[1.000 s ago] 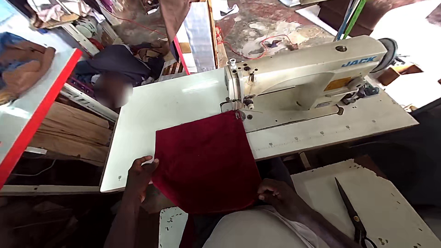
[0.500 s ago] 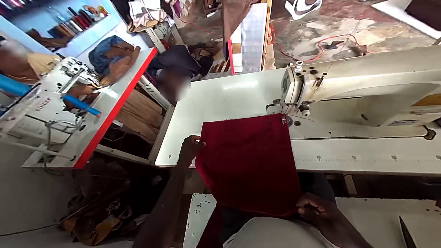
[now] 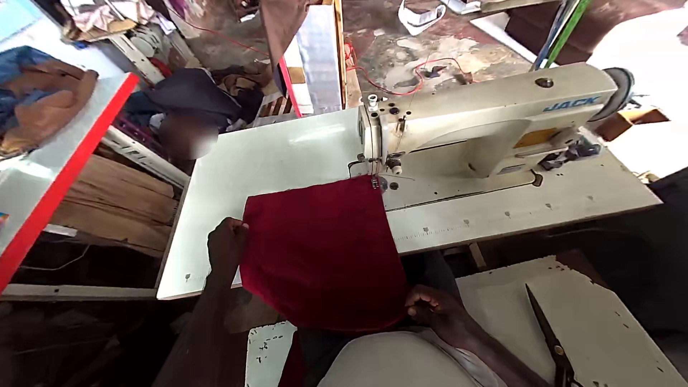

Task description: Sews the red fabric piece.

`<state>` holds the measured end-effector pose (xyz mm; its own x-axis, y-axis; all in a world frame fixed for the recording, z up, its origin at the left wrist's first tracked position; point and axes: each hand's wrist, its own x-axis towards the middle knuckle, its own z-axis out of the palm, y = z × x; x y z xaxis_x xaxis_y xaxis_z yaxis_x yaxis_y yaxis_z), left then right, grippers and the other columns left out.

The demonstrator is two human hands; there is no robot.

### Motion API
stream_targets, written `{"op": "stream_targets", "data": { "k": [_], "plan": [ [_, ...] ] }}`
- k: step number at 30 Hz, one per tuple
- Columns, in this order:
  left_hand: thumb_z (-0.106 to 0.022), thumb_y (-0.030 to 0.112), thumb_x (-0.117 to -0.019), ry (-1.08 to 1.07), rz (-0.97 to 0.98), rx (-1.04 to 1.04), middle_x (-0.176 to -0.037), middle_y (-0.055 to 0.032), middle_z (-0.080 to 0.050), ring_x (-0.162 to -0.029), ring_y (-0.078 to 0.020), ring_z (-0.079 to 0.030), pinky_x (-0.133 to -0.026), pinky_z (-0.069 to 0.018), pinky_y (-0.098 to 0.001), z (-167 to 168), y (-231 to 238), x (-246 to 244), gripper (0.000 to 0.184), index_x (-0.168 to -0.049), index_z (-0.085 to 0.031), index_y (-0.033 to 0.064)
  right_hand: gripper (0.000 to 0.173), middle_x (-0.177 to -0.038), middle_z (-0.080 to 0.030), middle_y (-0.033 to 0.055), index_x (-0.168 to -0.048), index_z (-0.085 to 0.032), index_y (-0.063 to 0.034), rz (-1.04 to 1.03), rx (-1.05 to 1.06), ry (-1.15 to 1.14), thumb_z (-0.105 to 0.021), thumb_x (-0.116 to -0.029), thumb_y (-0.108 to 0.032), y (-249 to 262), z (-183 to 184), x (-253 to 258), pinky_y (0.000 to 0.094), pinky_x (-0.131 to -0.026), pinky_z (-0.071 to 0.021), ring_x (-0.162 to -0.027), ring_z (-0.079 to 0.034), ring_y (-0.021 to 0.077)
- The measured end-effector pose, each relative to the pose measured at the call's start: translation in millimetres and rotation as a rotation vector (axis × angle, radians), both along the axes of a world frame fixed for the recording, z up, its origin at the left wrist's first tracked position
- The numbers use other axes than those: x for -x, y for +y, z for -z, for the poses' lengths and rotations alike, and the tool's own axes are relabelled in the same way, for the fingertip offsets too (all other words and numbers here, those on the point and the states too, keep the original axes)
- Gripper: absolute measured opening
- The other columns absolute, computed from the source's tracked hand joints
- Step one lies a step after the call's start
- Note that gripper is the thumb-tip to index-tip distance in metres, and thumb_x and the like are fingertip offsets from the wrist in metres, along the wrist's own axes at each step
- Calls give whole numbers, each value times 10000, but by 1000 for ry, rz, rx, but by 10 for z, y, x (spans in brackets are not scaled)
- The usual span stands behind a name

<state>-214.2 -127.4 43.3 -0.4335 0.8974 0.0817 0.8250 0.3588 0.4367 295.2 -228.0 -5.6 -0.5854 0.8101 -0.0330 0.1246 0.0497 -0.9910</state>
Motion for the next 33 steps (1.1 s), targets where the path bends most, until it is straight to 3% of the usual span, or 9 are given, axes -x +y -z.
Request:
{"op": "stream_targets", "data": {
  "k": [2, 5, 7, 9, 11, 15, 21, 27, 33],
  "plan": [
    [-576, 226, -1044, 45, 8, -22, -1057, -289, -685, -1001, -495, -662, -866, -491, -725, 44, -24, -29, 313, -1206, -639, -35, 171, -1008, -692, 55, -1057, -685, -34, 9, -14, 34, -602, -1030, -180, -19, 12, 20, 322, -791, -600, -867, -680, 127],
    [-545, 280, -1041, 56, 154, -164, -1301, -300, -587, -1199, -493, -570, -999, -451, -688, -58, -155, -342, 448, -1367, -542, -27, 181, -1008, -680, 76, -1045, -685, -23, -3, -163, 42, -584, -1040, -173, -40, -134, 106, 311, -825, -583, -904, -665, 129],
    [-525, 330, -1068, -29, 301, -144, -1356, -240, -591, -1232, -409, -590, -1028, -481, -620, -250, -280, -823, 463, -1396, -540, 4, 212, -1025, -679, 104, -1056, -683, -17, -53, -296, -24, -549, -1057, -181, -36, -387, 224, 332, -881, -562, -955, -661, 161],
    [-570, 296, -1058, -152, 449, -133, -1234, -144, -669, -1072, -275, -676, -920, -570, -514, -370, -339, -1283, 344, -1286, -642, 48, 225, -1033, -672, 112, -1062, -676, -35, -117, -450, -131, -517, -1073, -193, -24, -713, 404, 372, -892, -572, -979, -667, 204],
    [-597, 240, -1043, -355, 541, -112, -1072, -68, -716, -905, -182, -699, -811, -606, -413, -430, -292, -1614, 238, -1171, -707, 71, 180, -1031, -666, 122, -1050, -667, -45, -163, -582, -205, -527, -1062, -159, 16, -1037, 608, 415, -879, -580, -994, -672, 252],
    [-576, 246, -1059, -596, 594, 51, -921, -47, -754, -781, -167, -724, -703, -618, -336, -573, -102, -1982, 242, -1016, -724, 59, 121, -1011, -651, 133, -1039, -657, -45, -210, -621, -269, -559, -1033, -115, 140, -1357, 928, 446, -794, -584, -957, -669, 294],
    [-610, 379, -1033, -467, 673, 299, -719, -57, -707, -604, -166, -680, -567, -582, -325, -729, 88, -2176, 380, -859, -686, 50, 144, -1034, -655, 166, -1118, -653, -30, -302, -610, -374, -593, -995, -74, 195, -1488, 1220, 490, -770, -583, -952, -677, 343],
    [-617, 350, -1034, -351, 681, 415, -557, -57, -556, -456, -148, -513, -444, -429, -287, -770, 237, -2065, 424, -737, -625, 47, 199, -1064, -654, 170, -1160, -634, -31, -334, -646, -398, -644, -973, -96, 325, -1661, 1414, 479, -788, -575, -995, -669, 341],
    [-586, 286, -1058, -480, 677, 452, -612, -73, -615, -504, -145, -586, -496, -509, -281, -816, 205, -2181, 388, -788, -655, 15, 149, -1048, -646, 166, -1129, -646, -26, -290, -600, -326, -593, -997, -68, 258, -1541, 1204, 471, -785, -579, -964, -670, 336]
  ]
}}
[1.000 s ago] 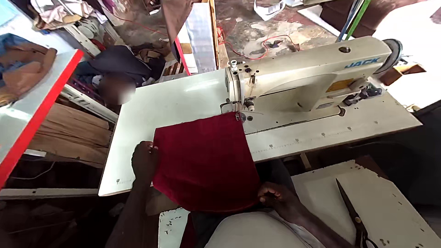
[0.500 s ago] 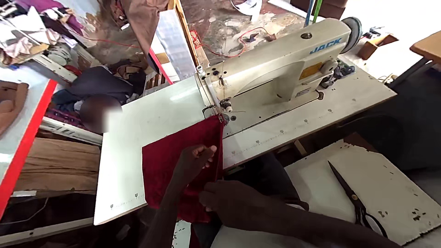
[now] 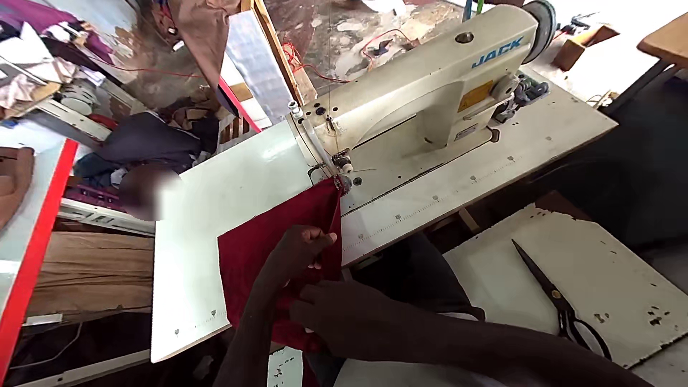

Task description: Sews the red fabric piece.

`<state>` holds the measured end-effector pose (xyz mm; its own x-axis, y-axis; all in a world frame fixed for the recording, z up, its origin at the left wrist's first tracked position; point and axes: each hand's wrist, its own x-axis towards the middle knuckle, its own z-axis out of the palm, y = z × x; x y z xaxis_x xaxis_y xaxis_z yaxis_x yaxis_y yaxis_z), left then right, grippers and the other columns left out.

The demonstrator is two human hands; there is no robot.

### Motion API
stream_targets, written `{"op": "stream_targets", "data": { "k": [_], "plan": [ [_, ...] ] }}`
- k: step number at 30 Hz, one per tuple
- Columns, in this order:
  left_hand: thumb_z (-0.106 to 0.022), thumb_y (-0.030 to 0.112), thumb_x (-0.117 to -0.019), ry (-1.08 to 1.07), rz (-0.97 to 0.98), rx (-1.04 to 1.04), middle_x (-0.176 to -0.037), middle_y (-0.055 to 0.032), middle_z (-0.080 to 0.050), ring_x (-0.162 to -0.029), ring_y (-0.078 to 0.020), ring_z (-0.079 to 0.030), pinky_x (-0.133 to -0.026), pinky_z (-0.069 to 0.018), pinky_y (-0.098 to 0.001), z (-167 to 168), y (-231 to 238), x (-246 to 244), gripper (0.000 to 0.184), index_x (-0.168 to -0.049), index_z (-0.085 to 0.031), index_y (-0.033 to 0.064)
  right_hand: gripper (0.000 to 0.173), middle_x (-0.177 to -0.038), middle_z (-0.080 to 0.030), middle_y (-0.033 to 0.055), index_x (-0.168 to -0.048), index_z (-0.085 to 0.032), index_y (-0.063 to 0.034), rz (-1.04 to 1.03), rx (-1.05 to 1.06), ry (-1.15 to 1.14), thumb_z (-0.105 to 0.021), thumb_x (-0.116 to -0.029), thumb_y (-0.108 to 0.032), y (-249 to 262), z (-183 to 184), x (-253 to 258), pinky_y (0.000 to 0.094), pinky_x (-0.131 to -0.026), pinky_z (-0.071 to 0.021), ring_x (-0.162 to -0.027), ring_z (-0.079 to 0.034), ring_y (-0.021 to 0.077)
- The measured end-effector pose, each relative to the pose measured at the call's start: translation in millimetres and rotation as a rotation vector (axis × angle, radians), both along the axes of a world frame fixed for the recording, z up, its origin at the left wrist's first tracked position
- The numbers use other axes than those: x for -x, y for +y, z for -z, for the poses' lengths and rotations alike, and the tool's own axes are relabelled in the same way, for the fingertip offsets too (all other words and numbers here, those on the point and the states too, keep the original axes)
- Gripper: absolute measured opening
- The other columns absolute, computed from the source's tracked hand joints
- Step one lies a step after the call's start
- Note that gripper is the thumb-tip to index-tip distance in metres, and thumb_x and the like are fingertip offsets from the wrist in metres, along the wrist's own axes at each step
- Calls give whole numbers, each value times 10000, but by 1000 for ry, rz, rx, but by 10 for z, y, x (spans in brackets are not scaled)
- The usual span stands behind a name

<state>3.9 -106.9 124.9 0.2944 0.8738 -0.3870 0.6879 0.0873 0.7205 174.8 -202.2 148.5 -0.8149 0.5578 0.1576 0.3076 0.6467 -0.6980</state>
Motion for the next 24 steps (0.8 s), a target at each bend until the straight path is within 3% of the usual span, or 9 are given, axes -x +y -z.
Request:
{"op": "stream_targets", "data": {
  "k": [3, 6, 14, 19, 22, 24],
  "plan": [
    [-579, 297, -1061, -19, 23, 24, -616, -70, -633, -497, -131, -576, -488, -484, -261, 47, -5, -86, 388, -805, -665, 18, 134, -1042, -649, 167, -1094, -647, -22, 28, 16, 18, -562, -1026, -99, -60, 79, -140, 479, -788, -578, -968, -672, 339],
    [-572, 308, -1063, -22, 17, 35, -655, -74, -664, -530, -154, -615, -527, -528, -293, 109, -62, -193, 390, -826, -667, 13, 127, -1018, -647, 153, -1043, -647, -29, 58, 53, 60, -557, -1031, -117, -126, 238, -324, 482, -810, -579, -972, -669, 322],
    [-515, 344, -1085, -108, 23, 48, -736, -90, -670, -601, -181, -641, -572, -551, -328, 624, -180, -327, 386, -917, -632, 17, 209, -1023, -633, 147, -1055, -650, -20, 109, 233, 84, -512, -1067, -177, -252, 808, -807, 417, -839, -565, -928, -654, 266],
    [-483, 320, -1099, -218, -76, 34, -749, -92, -672, -604, -180, -628, -569, -536, -316, 718, -259, -304, 369, -950, -623, 12, 228, -1066, -644, 132, -1086, -671, -33, 111, 332, 53, -515, -1067, -198, -196, 899, -882, 403, -880, -555, -982, -652, 241],
    [-483, 300, -1099, -335, -113, 17, -738, -92, -665, -587, -168, -613, -541, -520, -286, 724, -281, -251, 353, -940, -628, 20, 294, -1033, -648, 98, -1090, -695, -49, 120, 377, 174, -553, -1064, -305, -125, 963, -878, 339, -834, -549, -924, -637, 175],
    [-499, 286, -1094, -424, -143, -4, -726, -96, -638, -578, -170, -595, -540, -526, -291, 767, -280, -196, 349, -912, -637, 22, 300, -1017, -675, 61, -1095, -718, -64, 259, 341, 284, -617, -1031, -339, -40, 994, -862, 319, -773, -584, -868, -658, 128]
  ]
}}
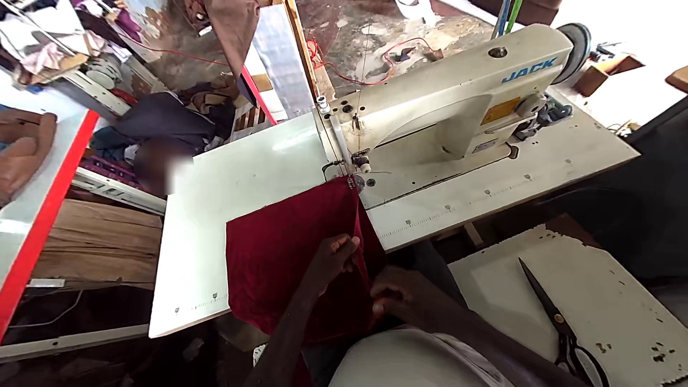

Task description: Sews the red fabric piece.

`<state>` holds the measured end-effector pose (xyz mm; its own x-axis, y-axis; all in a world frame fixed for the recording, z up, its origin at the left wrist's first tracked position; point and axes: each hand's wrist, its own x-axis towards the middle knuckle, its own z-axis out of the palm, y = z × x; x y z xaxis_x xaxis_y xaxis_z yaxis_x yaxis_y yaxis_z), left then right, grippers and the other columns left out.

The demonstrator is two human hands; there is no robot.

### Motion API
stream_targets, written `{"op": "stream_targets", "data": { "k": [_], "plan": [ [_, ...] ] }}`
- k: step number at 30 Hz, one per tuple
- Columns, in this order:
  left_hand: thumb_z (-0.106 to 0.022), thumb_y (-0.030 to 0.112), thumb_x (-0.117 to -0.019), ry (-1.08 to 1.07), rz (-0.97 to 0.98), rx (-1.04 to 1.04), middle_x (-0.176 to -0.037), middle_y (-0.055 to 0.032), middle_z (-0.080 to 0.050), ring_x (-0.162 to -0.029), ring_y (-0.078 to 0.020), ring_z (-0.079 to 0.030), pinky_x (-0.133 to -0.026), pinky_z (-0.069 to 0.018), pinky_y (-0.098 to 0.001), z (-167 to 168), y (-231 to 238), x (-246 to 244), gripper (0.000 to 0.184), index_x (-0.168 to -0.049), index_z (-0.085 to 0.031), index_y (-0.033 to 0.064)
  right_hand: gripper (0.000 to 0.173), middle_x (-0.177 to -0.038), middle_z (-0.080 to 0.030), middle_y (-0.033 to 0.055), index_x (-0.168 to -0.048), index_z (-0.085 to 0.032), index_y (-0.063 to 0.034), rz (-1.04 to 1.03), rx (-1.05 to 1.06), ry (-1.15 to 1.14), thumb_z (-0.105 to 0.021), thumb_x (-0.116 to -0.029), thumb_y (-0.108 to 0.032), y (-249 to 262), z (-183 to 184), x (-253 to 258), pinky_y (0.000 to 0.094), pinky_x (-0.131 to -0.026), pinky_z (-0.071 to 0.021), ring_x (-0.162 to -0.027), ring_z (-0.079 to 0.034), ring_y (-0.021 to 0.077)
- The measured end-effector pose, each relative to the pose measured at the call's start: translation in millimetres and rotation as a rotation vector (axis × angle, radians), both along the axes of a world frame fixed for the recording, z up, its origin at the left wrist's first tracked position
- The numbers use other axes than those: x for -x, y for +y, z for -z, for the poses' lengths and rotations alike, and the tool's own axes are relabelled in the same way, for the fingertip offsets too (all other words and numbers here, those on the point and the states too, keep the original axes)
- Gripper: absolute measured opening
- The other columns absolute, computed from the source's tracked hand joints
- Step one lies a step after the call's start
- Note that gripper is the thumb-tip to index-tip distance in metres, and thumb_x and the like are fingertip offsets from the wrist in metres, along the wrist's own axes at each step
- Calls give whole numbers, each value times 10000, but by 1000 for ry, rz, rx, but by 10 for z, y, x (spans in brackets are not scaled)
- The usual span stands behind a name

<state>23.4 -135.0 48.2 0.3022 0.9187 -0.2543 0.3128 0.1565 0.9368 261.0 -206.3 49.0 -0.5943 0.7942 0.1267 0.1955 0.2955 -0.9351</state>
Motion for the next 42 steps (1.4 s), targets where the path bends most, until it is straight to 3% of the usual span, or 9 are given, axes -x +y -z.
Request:
{"op": "stream_targets", "data": {
  "k": [3, 7, 10, 12, 16, 19, 23, 31, 42],
  "plan": [
    [-520, 270, -1082, -93, -90, -18, -679, -86, -605, -543, -156, -562, -514, -498, -276, 84, -16, 69, 340, -873, -638, 30, 172, -1052, -684, 16, -1089, -736, -117, 283, -267, -111, -610, -1022, -212, 319, 128, 27, 356, -793, -603, -910, -675, 135],
    [-563, 220, -1053, -81, -153, -166, -665, -50, -607, -552, -128, -539, -521, -463, -251, 93, -15, 102, 309, -802, -634, 54, 417, -1401, -624, 7, -1243, -722, -144, 198, -538, -267, -552, -896, 12, 936, 406, 20, 520, -1017, -498, -1318, -549, 252],
    [-593, 203, -1020, -4, -151, -349, -830, -26, -615, -672, -127, -538, -574, -444, -272, 74, 29, 151, 297, -749, -626, 86, 348, -1495, -570, 20, -1317, -689, -128, 96, -587, -396, -550, -999, -147, 1314, 455, 117, 550, -1122, -420, -1427, -468, 274],
    [-593, 164, -1001, 13, -160, -415, -1060, -42, -691, -887, -143, -637, -707, -538, -301, 25, 76, 161, 304, -714, -641, 77, 408, -1538, -528, 40, -1379, -645, -117, 72, -615, -512, -511, -1059, -331, 1497, 445, 198, 544, -1160, -380, -1469, -417, 296],
    [-574, 108, -977, 0, -121, -442, -1327, -51, -663, -1176, -164, -642, -924, -576, -366, -34, 143, 183, 285, -710, -652, 50, 513, -1510, -555, 21, -1359, -658, -138, 137, -637, -614, -538, -1022, -505, 1556, 424, 229, 532, -1160, -371, -1446, -439, 293],
    [-579, 142, -969, 66, 2, -490, -1481, -33, -582, -1347, -154, -555, -1072, -519, -403, -15, 183, 175, 298, -693, -641, 47, 532, -1490, -578, 19, -1353, -665, -139, 173, -651, -616, -545, -1010, -528, 1522, 455, 186, 536, -1157, -372, -1433, -457, 299],
    [-581, 221, -964, 246, 161, -577, -1526, -114, -530, -1481, -211, -417, -1182, -414, -439, -26, 263, 50, 361, -653, -610, 41, 532, -1493, -578, 11, -1342, -678, -142, 182, -649, -572, -545, -1007, -534, 1527, 484, 165, 529, -1159, -369, -1435, -456, 289],
    [-563, 290, -989, 636, 327, -514, -1437, -146, -603, -1424, -296, -485, -1175, -381, -508, -97, 311, -232, 361, -752, -692, 51, 336, -1379, -648, 4, -1173, -753, -139, 147, -586, -406, -621, -998, -393, 1349, 497, -75, 474, -1117, -433, -1373, -511, 235],
    [-572, 301, -979, 907, 382, -581, -1475, -51, -584, -1448, -263, -453, -1184, -362, -493, -255, 270, -344, 300, -838, -733, 90, 327, -1414, -621, 23, -1234, -725, -133, 1, -649, -340, -598, -967, -274, 1034, 479, -305, 455, -1147, -413, -1374, -510, 231]
  ]
}}
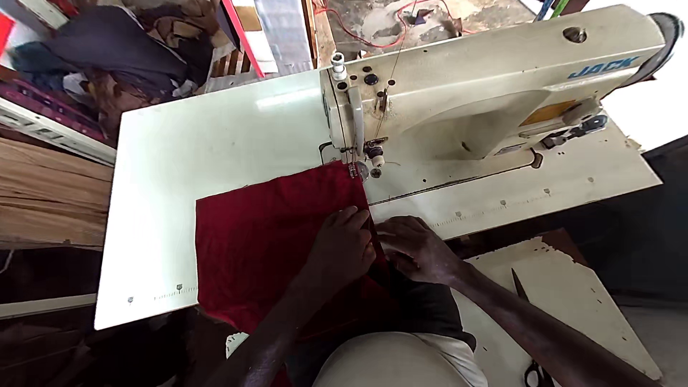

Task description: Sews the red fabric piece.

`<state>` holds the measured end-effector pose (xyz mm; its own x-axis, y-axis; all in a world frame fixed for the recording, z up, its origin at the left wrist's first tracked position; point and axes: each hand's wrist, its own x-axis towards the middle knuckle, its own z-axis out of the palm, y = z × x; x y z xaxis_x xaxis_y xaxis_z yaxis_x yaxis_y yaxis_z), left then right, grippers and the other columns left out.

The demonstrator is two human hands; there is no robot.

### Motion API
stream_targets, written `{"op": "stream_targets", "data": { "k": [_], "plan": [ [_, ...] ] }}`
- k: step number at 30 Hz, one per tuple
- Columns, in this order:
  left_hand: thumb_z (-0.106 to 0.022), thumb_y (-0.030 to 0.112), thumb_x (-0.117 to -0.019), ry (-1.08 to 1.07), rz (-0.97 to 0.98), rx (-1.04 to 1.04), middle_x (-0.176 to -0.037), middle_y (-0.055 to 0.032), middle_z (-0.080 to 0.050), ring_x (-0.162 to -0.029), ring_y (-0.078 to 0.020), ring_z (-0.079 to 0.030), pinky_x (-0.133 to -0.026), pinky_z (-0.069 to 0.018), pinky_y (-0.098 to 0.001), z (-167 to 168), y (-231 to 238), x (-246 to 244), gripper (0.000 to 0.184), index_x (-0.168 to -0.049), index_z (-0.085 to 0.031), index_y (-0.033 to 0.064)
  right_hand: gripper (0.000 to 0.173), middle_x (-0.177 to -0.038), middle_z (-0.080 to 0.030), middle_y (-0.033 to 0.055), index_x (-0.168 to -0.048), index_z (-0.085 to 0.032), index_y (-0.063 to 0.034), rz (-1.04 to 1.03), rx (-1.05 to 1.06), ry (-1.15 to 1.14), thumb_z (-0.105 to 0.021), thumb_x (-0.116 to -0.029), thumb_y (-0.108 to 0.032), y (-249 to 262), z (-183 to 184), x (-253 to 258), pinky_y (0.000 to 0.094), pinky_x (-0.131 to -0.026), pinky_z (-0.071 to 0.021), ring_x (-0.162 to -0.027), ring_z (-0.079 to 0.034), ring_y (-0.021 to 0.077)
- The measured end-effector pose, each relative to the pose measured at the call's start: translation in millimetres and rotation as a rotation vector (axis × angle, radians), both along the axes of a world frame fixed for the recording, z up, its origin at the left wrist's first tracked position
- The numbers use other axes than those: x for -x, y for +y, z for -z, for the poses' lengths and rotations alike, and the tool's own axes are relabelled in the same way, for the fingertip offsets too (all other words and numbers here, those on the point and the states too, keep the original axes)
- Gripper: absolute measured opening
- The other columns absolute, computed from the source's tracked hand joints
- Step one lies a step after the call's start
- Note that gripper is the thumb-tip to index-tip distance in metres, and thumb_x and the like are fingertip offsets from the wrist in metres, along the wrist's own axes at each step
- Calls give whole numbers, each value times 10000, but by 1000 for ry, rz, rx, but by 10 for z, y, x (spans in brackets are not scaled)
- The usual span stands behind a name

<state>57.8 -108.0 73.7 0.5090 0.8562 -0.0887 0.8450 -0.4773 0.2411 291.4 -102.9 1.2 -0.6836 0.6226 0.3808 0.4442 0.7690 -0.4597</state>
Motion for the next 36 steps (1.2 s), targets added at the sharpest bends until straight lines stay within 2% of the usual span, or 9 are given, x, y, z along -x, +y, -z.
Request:
{"op": "stream_targets", "data": {
  "k": [3, 8, 14, 18, 21, 25, 29, 33, 36],
  "plan": [
    [-573, 286, -973, 43, 39, -11, -1448, -52, -606, -1447, -263, -456, -1187, -359, -493, -61, 25, 24, 287, -846, -736, 86, 390, -1486, -575, -2, -1302, -703, -155, -3, -3, -50, -568, -998, -360, 11, -29, 28, 462, -1158, -392, -1422, -460, 242],
    [-562, 288, -972, 123, 85, -3, -1442, -47, -610, -1460, -268, -433, -1183, -354, -486, -175, 59, 12, 281, -869, -737, 94, 413, -1430, -619, -21, -1267, -721, -171, 24, -24, -81, -531, -1035, -455, 45, 33, 4, 452, -1160, -390, -1394, -490, 222],
    [-556, 273, -978, 187, 102, 50, -1417, -55, -627, -1451, -283, -438, -1163, -371, -492, -218, 97, -22, 282, -898, -753, 88, 471, -1404, -632, -23, -1264, -716, -171, 45, -7, -65, -547, -1013, -532, 83, -22, 32, 440, -1134, -409, -1366, -510, 208],
    [-531, 292, -974, 213, 111, 37, -1401, -49, -643, -1441, -280, -456, -1155, -378, -491, -234, 122, 23, 306, -896, -751, 94, 500, -1508, -561, -34, -1383, -653, -188, 14, 10, -119, -475, -1047, -511, 216, -64, 115, 485, -1169, -364, -1471, -401, 257],
    [-538, 295, -975, 225, 92, 93, -1398, -51, -645, -1442, -279, -453, -1152, -378, -490, -264, 139, -6, 303, -914, -756, 93, 417, -1471, -591, -48, -1328, -690, -197, 14, -18, -134, -510, -1046, -447, 278, -23, 133, 473, -1172, -368, -1448, -433, 244],
    [-549, 317, -979, 219, 110, 92, -1344, -64, -668, -1407, -276, -488, -1126, -408, -488, -221, 150, -43, 306, -902, -750, 99, 388, -1430, -620, -38, -1273, -715, -195, 24, -22, -121, -533, -1035, -441, 279, -21, 130, 472, -1158, -387, -1410, -476, 237],
    [-555, 318, -972, 164, 113, 78, -1275, -67, -697, -1350, -256, -543, -1096, -435, -477, -205, 161, -62, 307, -861, -736, 97, 388, -1432, -622, -30, -1277, -717, -185, 33, -22, -112, -551, -1021, -426, 271, -3, 128, 465, -1163, -382, -1415, -472, 238],
    [-547, 309, -990, 100, 79, 140, -1311, -78, -680, -1344, -250, -554, -1090, -443, -480, -193, 171, -55, 321, -839, -714, 80, 380, -1423, -627, -12, -1267, -717, -166, 26, -25, -87, -559, -1015, -403, 271, 8, 109, 460, -1156, -390, -1394, -494, 237],
    [-551, 300, -987, 26, 44, 136, -1284, -77, -695, -1294, -242, -597, -1040, -485, -476, -126, 154, -35, 328, -790, -687, 76, 368, -1400, -638, -2, -1269, -711, -162, 28, -19, -64, -575, -1007, -383, 268, 17, 92, 452, -1156, -391, -1376, -509, 234]
  ]
}}
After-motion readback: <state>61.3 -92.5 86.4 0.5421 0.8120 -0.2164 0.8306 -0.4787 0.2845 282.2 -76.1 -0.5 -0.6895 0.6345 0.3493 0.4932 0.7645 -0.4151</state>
